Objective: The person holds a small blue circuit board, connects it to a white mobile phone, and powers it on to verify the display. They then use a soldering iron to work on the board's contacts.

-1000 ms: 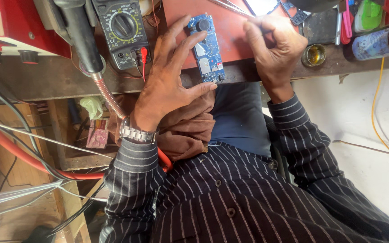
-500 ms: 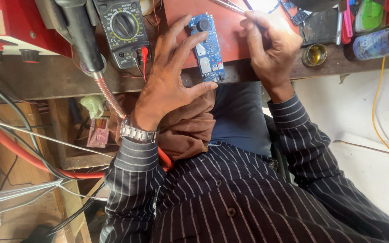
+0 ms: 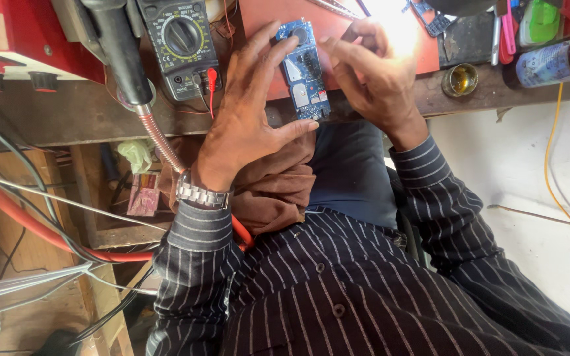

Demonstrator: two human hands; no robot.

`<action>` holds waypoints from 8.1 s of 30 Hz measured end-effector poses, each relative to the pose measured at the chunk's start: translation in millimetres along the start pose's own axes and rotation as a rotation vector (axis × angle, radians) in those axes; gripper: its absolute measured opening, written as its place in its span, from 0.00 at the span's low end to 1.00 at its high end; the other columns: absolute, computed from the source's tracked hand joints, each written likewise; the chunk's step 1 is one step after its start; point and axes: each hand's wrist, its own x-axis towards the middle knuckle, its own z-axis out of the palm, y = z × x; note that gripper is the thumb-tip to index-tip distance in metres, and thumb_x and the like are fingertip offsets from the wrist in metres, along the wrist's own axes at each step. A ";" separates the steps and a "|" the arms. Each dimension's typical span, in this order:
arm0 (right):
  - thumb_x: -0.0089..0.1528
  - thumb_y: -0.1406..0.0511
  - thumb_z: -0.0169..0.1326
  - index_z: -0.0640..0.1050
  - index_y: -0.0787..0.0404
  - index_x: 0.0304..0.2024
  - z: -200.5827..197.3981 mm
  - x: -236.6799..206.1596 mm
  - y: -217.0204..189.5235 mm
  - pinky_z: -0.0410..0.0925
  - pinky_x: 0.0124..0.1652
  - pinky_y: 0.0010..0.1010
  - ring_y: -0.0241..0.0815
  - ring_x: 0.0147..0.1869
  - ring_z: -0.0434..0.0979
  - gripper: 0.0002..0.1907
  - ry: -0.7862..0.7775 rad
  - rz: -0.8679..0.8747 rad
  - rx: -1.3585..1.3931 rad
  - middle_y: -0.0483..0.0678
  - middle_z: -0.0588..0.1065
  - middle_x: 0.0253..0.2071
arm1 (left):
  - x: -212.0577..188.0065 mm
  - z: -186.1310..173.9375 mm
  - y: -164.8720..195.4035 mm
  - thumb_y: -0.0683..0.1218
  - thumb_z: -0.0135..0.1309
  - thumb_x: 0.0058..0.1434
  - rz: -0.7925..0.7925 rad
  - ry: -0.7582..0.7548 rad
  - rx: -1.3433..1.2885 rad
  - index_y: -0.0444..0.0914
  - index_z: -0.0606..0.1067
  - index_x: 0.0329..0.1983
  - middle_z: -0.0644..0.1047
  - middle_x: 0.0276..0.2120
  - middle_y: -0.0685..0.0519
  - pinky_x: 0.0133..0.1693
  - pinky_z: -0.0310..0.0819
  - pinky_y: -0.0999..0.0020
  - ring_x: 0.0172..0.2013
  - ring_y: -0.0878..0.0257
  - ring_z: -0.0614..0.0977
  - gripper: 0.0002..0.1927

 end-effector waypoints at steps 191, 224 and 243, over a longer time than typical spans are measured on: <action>0.66 0.46 0.59 0.85 0.51 0.57 -14.6 -1.4 -3.5 0.63 0.52 0.40 0.49 0.51 0.67 0.25 -0.182 -0.189 0.062 0.49 0.69 0.48 | -0.4 0.3 -6.0 0.51 0.82 0.55 0.049 0.014 -0.013 0.42 0.53 0.77 0.58 0.74 0.50 0.74 0.59 0.58 0.73 0.51 0.62 0.57; 0.70 0.70 0.68 0.73 0.68 0.45 5.0 -12.6 12.5 0.71 0.39 0.27 0.45 0.42 0.79 0.14 0.066 -0.016 0.182 0.53 0.74 0.42 | -1.7 2.2 -7.0 0.54 0.82 0.53 0.011 0.003 -0.027 0.44 0.53 0.77 0.57 0.74 0.49 0.75 0.58 0.57 0.74 0.49 0.60 0.59; 0.73 0.73 0.63 0.79 0.66 0.48 1.7 -5.6 3.7 0.71 0.41 0.31 0.44 0.41 0.81 0.05 0.168 0.031 -0.003 0.51 0.79 0.41 | 0.2 2.8 -6.3 0.53 0.82 0.52 0.025 0.010 -0.027 0.43 0.55 0.76 0.58 0.73 0.49 0.74 0.59 0.57 0.72 0.48 0.63 0.58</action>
